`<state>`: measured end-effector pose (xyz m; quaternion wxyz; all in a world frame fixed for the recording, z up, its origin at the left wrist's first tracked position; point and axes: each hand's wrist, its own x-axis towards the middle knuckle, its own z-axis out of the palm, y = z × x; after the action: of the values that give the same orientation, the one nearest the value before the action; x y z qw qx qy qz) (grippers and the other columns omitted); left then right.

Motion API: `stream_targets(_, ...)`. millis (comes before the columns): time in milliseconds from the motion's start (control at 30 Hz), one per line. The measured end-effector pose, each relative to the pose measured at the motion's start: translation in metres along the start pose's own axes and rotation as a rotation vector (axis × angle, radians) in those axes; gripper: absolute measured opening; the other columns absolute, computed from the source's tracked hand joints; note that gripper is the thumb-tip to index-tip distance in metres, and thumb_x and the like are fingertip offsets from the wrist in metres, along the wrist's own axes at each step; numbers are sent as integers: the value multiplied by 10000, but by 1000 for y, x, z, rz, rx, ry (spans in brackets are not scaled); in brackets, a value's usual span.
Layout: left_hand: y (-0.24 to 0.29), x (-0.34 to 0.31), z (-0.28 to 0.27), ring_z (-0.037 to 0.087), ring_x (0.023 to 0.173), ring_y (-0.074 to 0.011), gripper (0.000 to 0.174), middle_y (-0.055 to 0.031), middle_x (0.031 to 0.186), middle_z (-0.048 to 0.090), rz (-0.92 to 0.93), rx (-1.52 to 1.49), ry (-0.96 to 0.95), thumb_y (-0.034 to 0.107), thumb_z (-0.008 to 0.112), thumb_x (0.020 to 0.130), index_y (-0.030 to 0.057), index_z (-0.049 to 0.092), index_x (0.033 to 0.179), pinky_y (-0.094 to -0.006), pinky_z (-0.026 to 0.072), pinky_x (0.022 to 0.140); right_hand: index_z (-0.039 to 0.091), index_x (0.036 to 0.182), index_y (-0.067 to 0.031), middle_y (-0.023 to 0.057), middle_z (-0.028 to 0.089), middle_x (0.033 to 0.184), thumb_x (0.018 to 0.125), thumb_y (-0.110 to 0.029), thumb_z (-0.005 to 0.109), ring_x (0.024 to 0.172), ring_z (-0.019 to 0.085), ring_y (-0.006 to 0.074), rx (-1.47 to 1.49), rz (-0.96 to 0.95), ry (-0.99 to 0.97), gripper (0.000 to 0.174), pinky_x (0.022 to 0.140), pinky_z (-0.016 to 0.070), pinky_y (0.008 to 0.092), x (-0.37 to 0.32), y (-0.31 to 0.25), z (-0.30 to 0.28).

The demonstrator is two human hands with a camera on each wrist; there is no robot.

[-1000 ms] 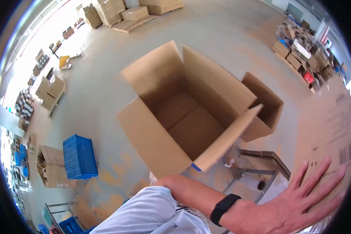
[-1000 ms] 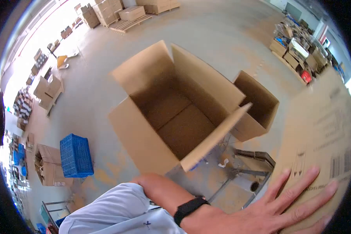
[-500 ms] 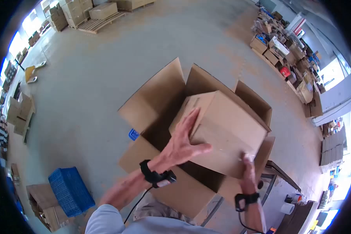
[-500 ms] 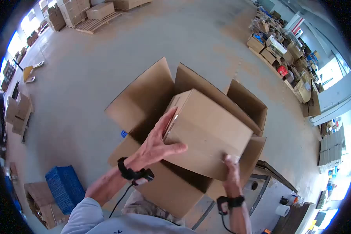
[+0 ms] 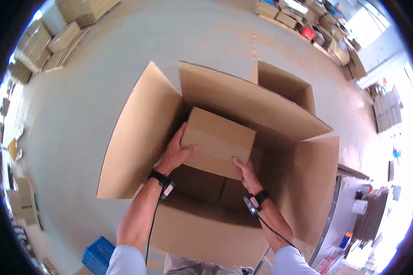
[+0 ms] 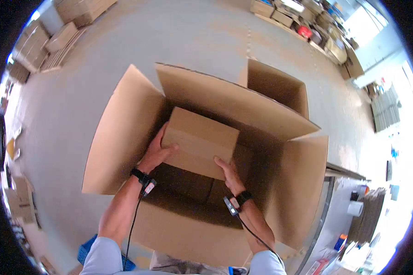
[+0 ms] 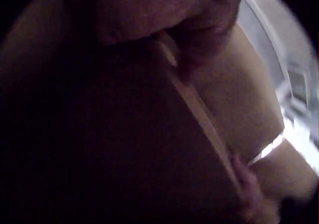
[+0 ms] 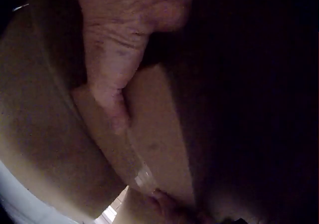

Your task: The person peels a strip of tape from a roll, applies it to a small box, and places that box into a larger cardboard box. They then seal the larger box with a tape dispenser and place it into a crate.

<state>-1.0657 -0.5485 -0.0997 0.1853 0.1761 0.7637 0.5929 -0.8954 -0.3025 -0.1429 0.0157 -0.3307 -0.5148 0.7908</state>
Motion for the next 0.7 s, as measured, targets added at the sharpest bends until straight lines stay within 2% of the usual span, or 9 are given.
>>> stream_targets(67, -12, 13, 4, 342, 1480, -374, 926, -196, 1576, 405, 283, 586, 230, 141, 817, 806, 55, 315, 1579, -425, 274, 1219, 489, 1441, -52, 92, 606, 1365, 889, -309, 787, 1250, 575, 238, 24, -95, 45, 678, 1068, 455, 410, 11, -1, 25)
stream_targets(100, 4, 15, 5, 295, 1475, -454, 881, -218, 1594, 357, 331, 720, 200, 253, 809, 823, 77, 358, 1559, -530, 242, 1216, 506, 1427, -53, 100, 621, 1346, 889, -312, 787, 1230, 589, 236, -45, -124, 56, 660, 1060, 462, 407, 22, -3, 30)
stream_targets(200, 20, -3, 14, 238, 1509, -430, 860, -207, 1635, 288, 355, 925, -188, 352, 755, 870, 100, 337, 1578, -603, 163, 1223, 557, 1385, -60, 124, 664, 1287, 896, -329, 780, 1177, 625, 233, -253, -193, 100, 601, 1035, 483, 399, 44, -5, 34)
stream_targets(267, 9, -10, 16, 197, 1525, -429, 832, -209, 1642, 269, 271, 1044, -209, 430, 705, 896, 104, 348, 1573, -632, 116, 1220, 527, 1417, -48, 149, 640, 1322, 927, -380, 732, 1242, 585, 239, -327, -176, 6, 627, 1077, 450, 401, 48, -6, 43)
stream_targets(300, 3, -14, 14, 197, 1527, -425, 830, -198, 1641, 281, 264, 1069, -211, 456, 714, 883, 122, 374, 1563, -632, 121, 1217, 480, 1462, -29, 165, 604, 1379, 950, -420, 691, 1322, 537, 247, -323, -158, -73, 678, 1128, 410, 405, 46, -9, 42)
stream_targets(433, -24, 9, 29, 186, 1535, -415, 817, -185, 1654, 262, 412, 1120, -220, 484, 697, 891, 137, 387, 1562, -627, 121, 1215, 380, 1512, 26, 243, 472, 1512, 896, -488, 737, 1406, 461, 345, -708, -193, 202, 878, 1162, 380, 439, -18, -57, 25)
stream_targets(500, -32, 5, 8, 178, 1539, -409, 816, -183, 1659, 254, 375, 1148, -213, 471, 690, 901, 137, 367, 1572, -620, 120, 1218, 319, 1527, 73, 284, 369, 1570, 897, -515, 721, 1467, 370, 371, -628, -214, 85, 952, 1199, 335, 441, -50, -64, 25)
stream_targets(633, 19, -10, 19, 201, 1526, -415, 860, -189, 1649, 268, 286, 1159, -216, 421, 717, 890, 128, 314, 1590, -584, 144, 1228, 377, 1519, 14, 264, 464, 1494, 905, -473, 718, 1411, 446, 375, -548, -36, -50, 855, 1171, 378, 443, -128, -45, -1)
stream_targets(700, 21, -14, 14, 239, 1506, -416, 860, -191, 1628, 307, 324, 1119, -161, 391, 738, 878, 117, 326, 1581, -575, 171, 1225, 423, 1488, 0, 249, 497, 1461, 908, -416, 718, 1374, 481, 382, -756, -292, -79, 772, 1143, 409, 451, -162, -34, -5)
